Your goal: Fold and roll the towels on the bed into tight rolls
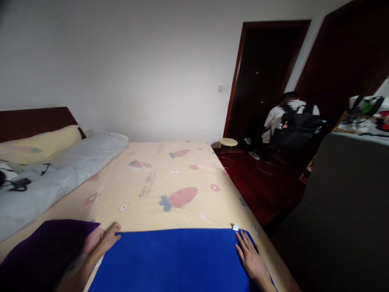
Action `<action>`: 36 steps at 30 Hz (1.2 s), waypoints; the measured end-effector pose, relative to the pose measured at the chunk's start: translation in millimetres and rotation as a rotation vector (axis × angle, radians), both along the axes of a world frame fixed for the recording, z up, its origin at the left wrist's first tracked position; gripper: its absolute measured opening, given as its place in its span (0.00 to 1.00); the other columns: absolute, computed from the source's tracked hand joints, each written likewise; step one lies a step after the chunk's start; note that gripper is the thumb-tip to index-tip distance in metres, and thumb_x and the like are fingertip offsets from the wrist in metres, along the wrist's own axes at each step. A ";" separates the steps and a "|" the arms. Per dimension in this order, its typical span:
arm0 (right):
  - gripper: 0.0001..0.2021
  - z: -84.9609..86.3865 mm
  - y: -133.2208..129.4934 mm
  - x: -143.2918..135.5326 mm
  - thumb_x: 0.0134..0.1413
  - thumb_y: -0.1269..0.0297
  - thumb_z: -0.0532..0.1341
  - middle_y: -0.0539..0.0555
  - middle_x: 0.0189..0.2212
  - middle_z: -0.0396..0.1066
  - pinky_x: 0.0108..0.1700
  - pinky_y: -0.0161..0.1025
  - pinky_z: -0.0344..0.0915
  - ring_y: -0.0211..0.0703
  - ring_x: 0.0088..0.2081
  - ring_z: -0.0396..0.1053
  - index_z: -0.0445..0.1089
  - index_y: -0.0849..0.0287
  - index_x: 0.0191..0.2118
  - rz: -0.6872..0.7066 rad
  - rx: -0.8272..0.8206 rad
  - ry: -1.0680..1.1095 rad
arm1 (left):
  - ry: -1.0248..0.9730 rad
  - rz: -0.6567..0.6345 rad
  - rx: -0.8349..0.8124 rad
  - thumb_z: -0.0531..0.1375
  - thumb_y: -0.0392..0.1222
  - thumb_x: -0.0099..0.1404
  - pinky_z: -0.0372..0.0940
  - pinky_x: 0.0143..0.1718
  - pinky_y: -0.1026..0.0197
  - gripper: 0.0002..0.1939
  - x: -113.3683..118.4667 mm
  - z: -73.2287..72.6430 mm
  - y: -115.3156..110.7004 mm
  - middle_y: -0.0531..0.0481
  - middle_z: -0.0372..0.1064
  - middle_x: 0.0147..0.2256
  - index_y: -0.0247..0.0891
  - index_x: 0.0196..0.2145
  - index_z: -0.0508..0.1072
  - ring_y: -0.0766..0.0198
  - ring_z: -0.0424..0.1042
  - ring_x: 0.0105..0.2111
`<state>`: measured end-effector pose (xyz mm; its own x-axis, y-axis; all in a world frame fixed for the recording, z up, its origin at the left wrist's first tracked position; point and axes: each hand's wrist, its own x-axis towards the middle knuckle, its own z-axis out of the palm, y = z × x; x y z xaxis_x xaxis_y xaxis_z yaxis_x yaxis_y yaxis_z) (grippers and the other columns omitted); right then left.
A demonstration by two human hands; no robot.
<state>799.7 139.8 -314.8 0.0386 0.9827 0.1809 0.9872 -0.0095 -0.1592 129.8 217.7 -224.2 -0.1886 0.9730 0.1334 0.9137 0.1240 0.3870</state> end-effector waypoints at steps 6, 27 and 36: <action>0.30 20.8 5.9 -69.6 0.62 0.53 0.42 0.62 0.66 0.53 0.64 0.62 0.47 0.58 0.67 0.48 0.56 0.62 0.64 -0.117 0.181 -0.024 | 0.348 0.069 0.109 0.45 0.34 0.65 0.57 0.57 0.47 0.26 72.9 3.2 -27.3 0.41 0.62 0.61 0.36 0.59 0.64 0.51 0.59 0.61; 0.36 4.4 1.8 14.5 0.58 0.41 0.39 0.58 0.67 0.49 0.62 0.63 0.52 0.54 0.68 0.46 0.50 0.56 0.67 -0.246 -0.131 0.136 | 0.383 0.025 -0.301 0.39 0.56 0.69 0.39 0.66 0.42 0.33 21.9 -25.8 -34.7 0.48 0.36 0.69 0.44 0.67 0.42 0.58 0.40 0.68; 0.31 22.4 -25.9 -154.3 0.62 0.47 0.42 0.56 0.67 0.49 0.64 0.59 0.49 0.53 0.67 0.47 0.54 0.54 0.65 -0.090 0.171 0.090 | 0.385 -0.132 -0.059 0.39 0.45 0.69 0.40 0.67 0.43 0.29 147.8 -16.9 -72.0 0.52 0.39 0.68 0.41 0.66 0.44 0.58 0.41 0.68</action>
